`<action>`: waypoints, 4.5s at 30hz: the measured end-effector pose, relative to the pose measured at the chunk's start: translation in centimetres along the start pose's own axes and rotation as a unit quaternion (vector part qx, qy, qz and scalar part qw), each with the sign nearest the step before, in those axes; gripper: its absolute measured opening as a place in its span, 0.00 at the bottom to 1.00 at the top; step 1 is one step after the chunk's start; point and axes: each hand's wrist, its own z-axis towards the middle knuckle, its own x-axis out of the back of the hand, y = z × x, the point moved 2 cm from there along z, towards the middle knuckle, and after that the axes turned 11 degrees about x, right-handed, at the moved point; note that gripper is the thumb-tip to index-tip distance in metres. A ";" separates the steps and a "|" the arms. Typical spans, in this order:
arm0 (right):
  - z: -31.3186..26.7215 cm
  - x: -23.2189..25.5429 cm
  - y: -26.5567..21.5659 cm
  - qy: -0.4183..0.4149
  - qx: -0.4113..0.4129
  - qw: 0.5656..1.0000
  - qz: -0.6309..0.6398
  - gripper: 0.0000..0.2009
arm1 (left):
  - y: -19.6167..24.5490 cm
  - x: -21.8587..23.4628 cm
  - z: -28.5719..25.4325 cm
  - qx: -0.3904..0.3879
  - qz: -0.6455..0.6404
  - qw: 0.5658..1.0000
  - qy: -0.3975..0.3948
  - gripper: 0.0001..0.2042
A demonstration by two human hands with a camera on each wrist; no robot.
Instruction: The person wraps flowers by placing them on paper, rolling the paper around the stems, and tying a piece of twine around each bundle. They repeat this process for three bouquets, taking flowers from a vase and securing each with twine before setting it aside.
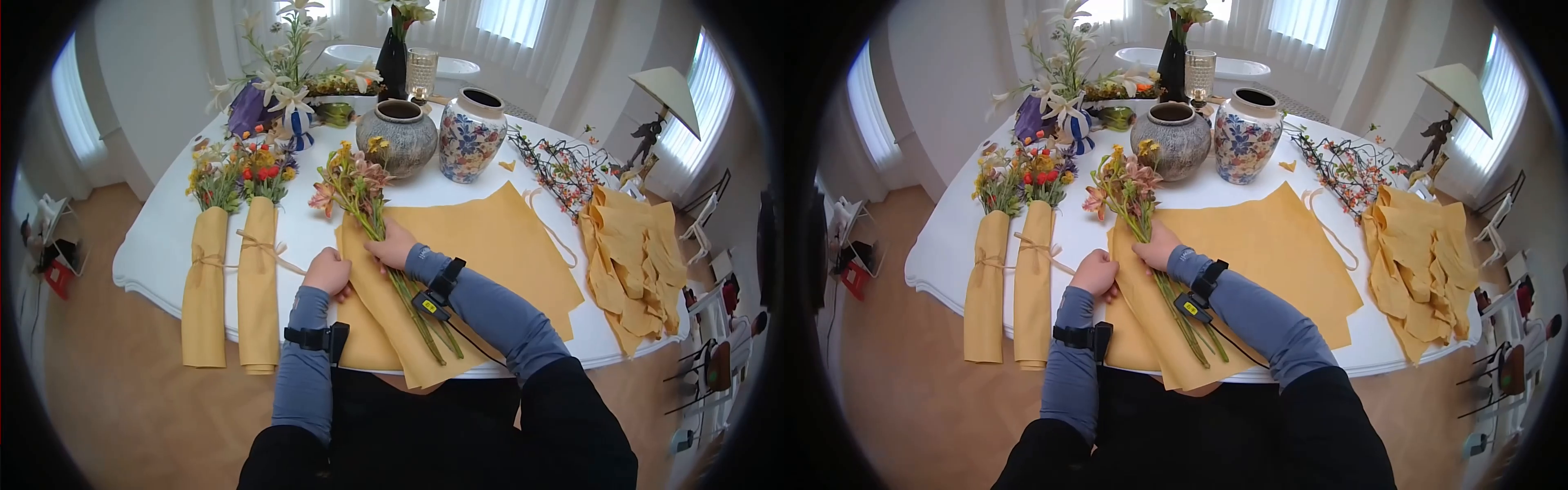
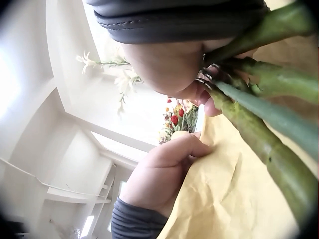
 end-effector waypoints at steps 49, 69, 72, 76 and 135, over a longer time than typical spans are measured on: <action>-6.2 2.6 7.9 -0.080 0.040 0.989 0.118 0.20 | 5.3 -6.9 3.1 -0.245 0.198 0.934 0.169 0.22; -7.1 4.1 6.0 -0.109 -0.052 0.991 -0.060 0.19 | 4.7 -3.4 3.6 -0.165 0.069 0.958 0.225 0.20; -7.1 4.1 5.5 -0.114 -0.045 0.990 -0.069 0.17 | 4.2 -3.1 4.0 -0.144 0.074 0.958 0.237 0.24; -7.1 4.2 5.4 -0.121 -0.047 0.989 -0.072 0.16 | 4.6 -3.1 3.4 -0.075 0.153 0.959 0.228 0.32; -7.9 -0.5 1.3 -0.077 0.079 0.924 -0.365 0.21 | 4.6 -5.2 4.2 -0.109 0.060 0.969 0.213 0.33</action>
